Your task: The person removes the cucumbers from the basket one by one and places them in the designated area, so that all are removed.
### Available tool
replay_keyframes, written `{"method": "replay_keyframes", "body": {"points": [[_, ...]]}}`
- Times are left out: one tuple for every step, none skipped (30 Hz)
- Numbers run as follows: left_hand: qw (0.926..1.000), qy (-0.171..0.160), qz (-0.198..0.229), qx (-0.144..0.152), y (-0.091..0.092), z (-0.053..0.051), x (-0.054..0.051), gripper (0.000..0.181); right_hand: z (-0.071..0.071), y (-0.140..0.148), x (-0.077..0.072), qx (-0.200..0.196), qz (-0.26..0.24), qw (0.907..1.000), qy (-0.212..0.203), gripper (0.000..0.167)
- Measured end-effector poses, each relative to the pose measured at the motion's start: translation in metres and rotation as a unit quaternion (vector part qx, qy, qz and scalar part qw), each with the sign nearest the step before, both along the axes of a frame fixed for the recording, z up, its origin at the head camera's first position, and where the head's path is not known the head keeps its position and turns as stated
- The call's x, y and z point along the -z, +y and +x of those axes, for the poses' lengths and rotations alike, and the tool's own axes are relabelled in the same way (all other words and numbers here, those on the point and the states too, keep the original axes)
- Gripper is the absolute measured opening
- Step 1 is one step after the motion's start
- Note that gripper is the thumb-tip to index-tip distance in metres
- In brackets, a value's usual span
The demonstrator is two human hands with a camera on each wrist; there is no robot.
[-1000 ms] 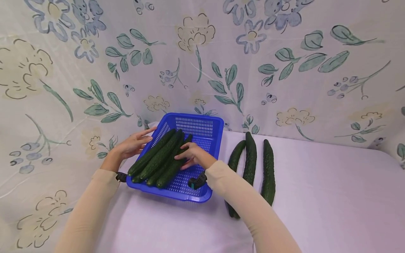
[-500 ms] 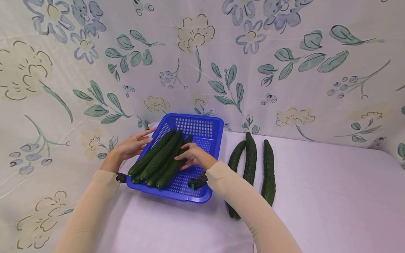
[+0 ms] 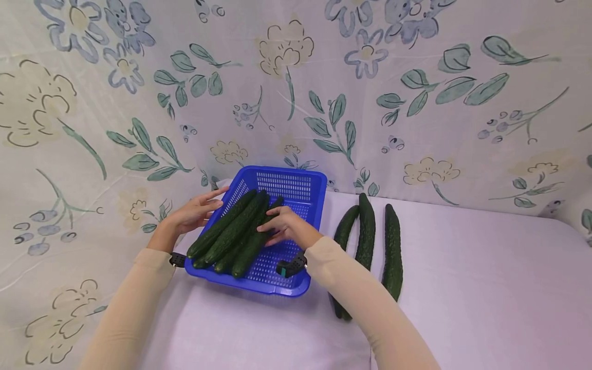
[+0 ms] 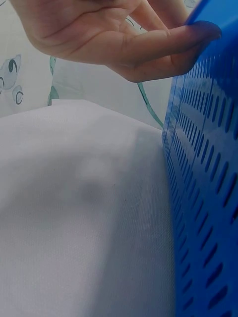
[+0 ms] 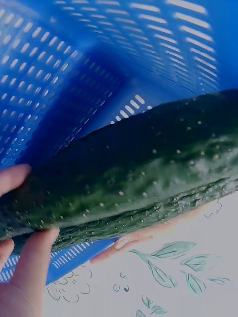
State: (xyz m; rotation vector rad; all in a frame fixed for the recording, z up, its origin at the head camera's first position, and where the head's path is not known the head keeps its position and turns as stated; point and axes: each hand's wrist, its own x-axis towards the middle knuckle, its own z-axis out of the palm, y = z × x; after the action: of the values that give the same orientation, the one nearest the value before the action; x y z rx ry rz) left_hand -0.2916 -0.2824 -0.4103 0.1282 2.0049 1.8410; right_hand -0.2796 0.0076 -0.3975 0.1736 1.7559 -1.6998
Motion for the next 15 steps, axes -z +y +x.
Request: {"method": "replay_keyframes", "body": {"points": [[1.0, 0.0, 0.0, -0.001, 0.0, 0.0, 0.0, 0.058, 0.0, 0.001, -0.001, -0.002, -0.002, 1.0, 0.001, 0.068], [1.0, -0.001, 0.002, -0.001, 0.0, 0.0, 0.0, 0.058, 0.001, 0.001, -0.002, -0.004, -0.006, 1.0, 0.002, 0.068], [1.0, 0.002, 0.002, 0.002, 0.0, 0.001, 0.0, 0.058, 0.001, 0.002, -0.003, -0.005, -0.009, 0.9999, 0.003, 0.068], [1.0, 0.002, 0.003, 0.002, 0.0, 0.001, 0.0, 0.058, 0.002, 0.003, -0.005, -0.006, -0.011, 0.9999, 0.006, 0.068], [1.0, 0.002, 0.003, 0.003, 0.0, 0.001, -0.001, 0.058, 0.003, 0.003, -0.006, -0.008, -0.014, 0.9998, 0.007, 0.068], [1.0, 0.002, 0.003, 0.003, 0.0, 0.001, -0.001, 0.058, 0.003, 0.004, -0.007, -0.008, -0.017, 0.9998, 0.009, 0.068], [1.0, 0.003, 0.003, 0.004, 0.0, 0.001, -0.001, 0.057, 0.004, 0.005, -0.008, -0.009, -0.019, 0.9997, 0.011, 0.069], [1.0, 0.003, 0.003, 0.004, 0.0, 0.001, -0.001, 0.057, 0.004, 0.007, -0.009, -0.008, -0.02, 0.9997, 0.012, 0.069], [1.0, 0.003, 0.003, 0.003, 0.0, 0.002, -0.001, 0.057, 0.005, 0.008, -0.01, -0.01, -0.021, 0.9996, 0.015, 0.069], [1.0, 0.002, 0.003, 0.002, 0.0, 0.001, -0.001, 0.057, 0.005, 0.01, -0.011, -0.011, -0.022, 0.9996, 0.017, 0.069], [1.0, 0.003, 0.002, 0.004, 0.0, 0.001, -0.001, 0.057, 0.006, 0.011, -0.013, -0.011, -0.025, 0.9994, 0.018, 0.068], [1.0, 0.004, 0.001, 0.006, 0.0, 0.001, -0.001, 0.057, 0.006, 0.013, -0.014, -0.012, -0.028, 0.9993, 0.021, 0.067], [1.0, 0.005, 0.002, 0.006, 0.0, 0.001, -0.001, 0.057, 0.007, 0.015, -0.015, -0.014, -0.029, 0.9992, 0.024, 0.066], [1.0, 0.005, 0.003, 0.007, 0.0, 0.001, -0.001, 0.057, 0.008, 0.017, -0.016, -0.015, -0.032, 0.999, 0.026, 0.065], [0.9999, 0.006, 0.003, 0.009, -0.001, 0.0, -0.001, 0.057, 0.008, 0.019, -0.017, -0.016, -0.03, 0.9989, 0.031, 0.064]]}}
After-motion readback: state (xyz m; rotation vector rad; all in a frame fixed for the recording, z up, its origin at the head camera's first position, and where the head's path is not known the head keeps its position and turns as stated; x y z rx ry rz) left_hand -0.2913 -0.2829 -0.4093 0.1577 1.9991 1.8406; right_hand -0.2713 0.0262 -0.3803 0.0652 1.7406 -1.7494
